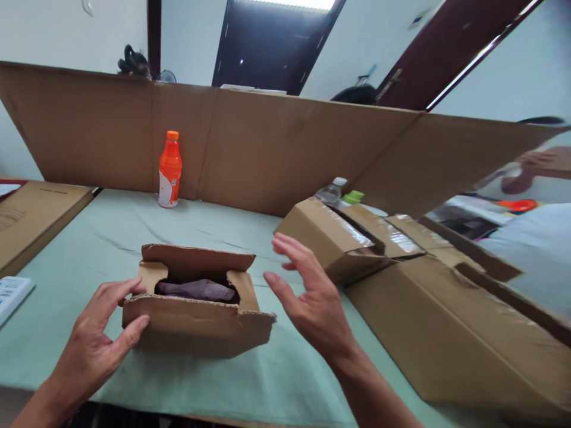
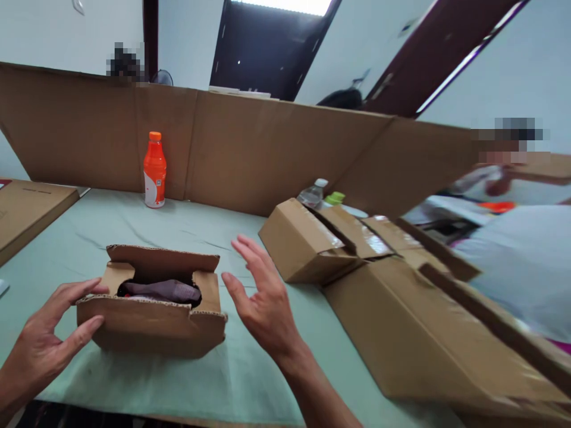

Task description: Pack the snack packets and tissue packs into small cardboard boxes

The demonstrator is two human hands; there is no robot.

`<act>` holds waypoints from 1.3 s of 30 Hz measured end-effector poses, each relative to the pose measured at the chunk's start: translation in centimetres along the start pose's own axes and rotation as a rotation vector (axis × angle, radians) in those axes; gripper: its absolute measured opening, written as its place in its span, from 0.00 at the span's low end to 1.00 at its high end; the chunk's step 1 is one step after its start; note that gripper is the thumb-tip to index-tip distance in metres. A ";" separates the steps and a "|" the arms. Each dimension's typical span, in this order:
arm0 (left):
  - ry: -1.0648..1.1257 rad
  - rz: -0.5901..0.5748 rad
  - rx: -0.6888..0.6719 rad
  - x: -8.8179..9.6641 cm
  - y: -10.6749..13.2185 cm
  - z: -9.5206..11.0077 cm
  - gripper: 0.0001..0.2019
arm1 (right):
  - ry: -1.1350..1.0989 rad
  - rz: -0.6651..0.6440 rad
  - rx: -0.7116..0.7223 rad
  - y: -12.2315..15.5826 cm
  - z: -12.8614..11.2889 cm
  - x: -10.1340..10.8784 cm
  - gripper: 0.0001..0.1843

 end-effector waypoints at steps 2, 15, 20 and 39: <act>-0.027 0.017 0.027 -0.1 -0.3 0.2 0.22 | -0.051 -0.041 -0.016 -1.3 0.2 -1.0 0.26; 0.045 -0.157 -0.010 -3.5 0.4 -1.6 0.22 | 0.064 -0.460 0.438 6.6 -2.4 -3.8 0.39; 0.009 -0.252 0.045 -2.3 1.9 -2.3 0.25 | 0.100 -0.556 0.457 5.7 -1.7 -4.4 0.37; 0.306 -0.542 -0.282 -17.6 -8.0 5.6 0.23 | 0.586 -0.027 0.219 13.0 2.3 7.5 0.24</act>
Point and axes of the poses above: each hand's wrist, its own y-axis away from the middle knuckle, its own x-axis out of the back of the hand, z = x × y, the point moved 7 cm from there along -y, towards the middle knuckle, and after that the axes turned 4 degrees about y, right-handed, at the moved point
